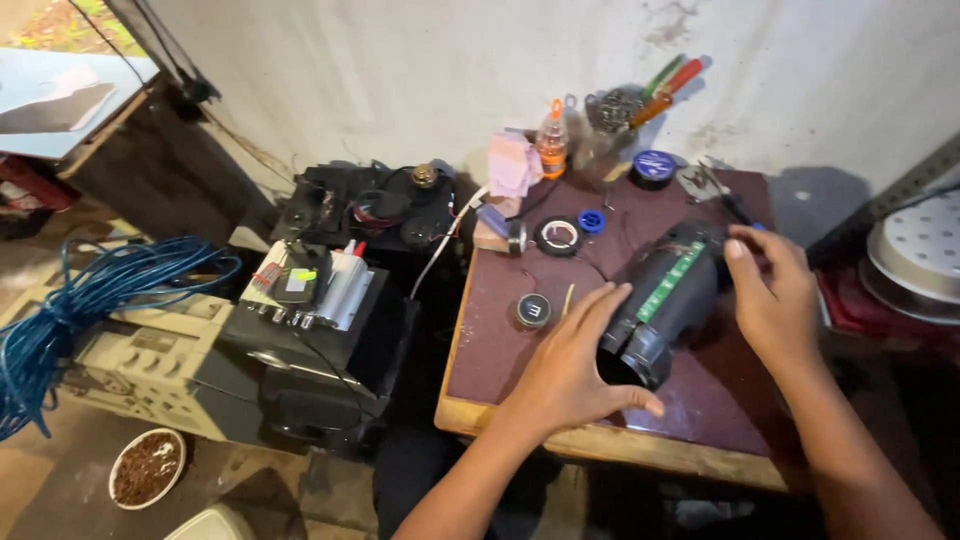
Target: The person disassembles a black electronic device, separating the casing to reveal internal components like a circuit board and wires. They then reassemble the device by aligning the casing halves and securing them together.
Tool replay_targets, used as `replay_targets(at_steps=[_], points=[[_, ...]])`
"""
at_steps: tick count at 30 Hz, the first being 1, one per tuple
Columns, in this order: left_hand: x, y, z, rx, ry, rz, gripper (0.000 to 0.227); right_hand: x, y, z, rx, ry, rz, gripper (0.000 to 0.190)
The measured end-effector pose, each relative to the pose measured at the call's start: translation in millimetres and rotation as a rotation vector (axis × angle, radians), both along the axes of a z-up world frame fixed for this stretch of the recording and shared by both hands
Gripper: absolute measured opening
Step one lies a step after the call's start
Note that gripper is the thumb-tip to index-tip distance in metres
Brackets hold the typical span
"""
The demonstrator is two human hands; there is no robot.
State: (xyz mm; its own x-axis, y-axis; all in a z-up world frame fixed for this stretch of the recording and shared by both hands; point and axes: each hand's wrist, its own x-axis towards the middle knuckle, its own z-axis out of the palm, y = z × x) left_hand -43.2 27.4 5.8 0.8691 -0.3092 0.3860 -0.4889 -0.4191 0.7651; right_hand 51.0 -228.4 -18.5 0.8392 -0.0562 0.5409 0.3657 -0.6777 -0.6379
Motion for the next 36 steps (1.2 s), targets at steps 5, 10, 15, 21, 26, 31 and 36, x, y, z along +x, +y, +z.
replay_targets(at_steps=[5, 10, 15, 21, 26, 31, 36], points=[[10.1, 17.1, 5.5, 0.012, 0.223, -0.109, 0.102, -39.2, 13.9, 14.0, 0.095, 0.031, 0.076, 0.037], [15.0, 19.5, -5.2, -0.014, 0.232, -0.139, 0.09, -72.2, 29.3, 22.2, -0.063, 0.003, 0.265, 0.07], [20.2, 17.7, -19.4, -0.021, 0.082, -0.164, 0.083, -76.2, 39.9, -2.5, -0.312, -0.045, 0.263, 0.116], [22.0, 19.2, -33.9, -0.089, 0.063, -0.207, 0.079, -77.2, 41.6, -8.1, -0.367, -0.109, 0.267, 0.096], [18.4, 17.4, -22.6, -0.034, 0.188, -0.179, 0.077, -80.5, 46.0, -0.1, -0.37, -0.086, 0.263, 0.095], [14.9, 16.2, -9.7, -0.016, 0.29, -0.162, 0.08, -81.4, 44.7, 2.3, -0.367, -0.094, 0.269, 0.096], [17.2, 9.5, -19.9, -0.005, 0.17, -0.118, 0.091, -83.5, 43.4, 6.2, -0.304, -0.065, 0.291, 0.091]])
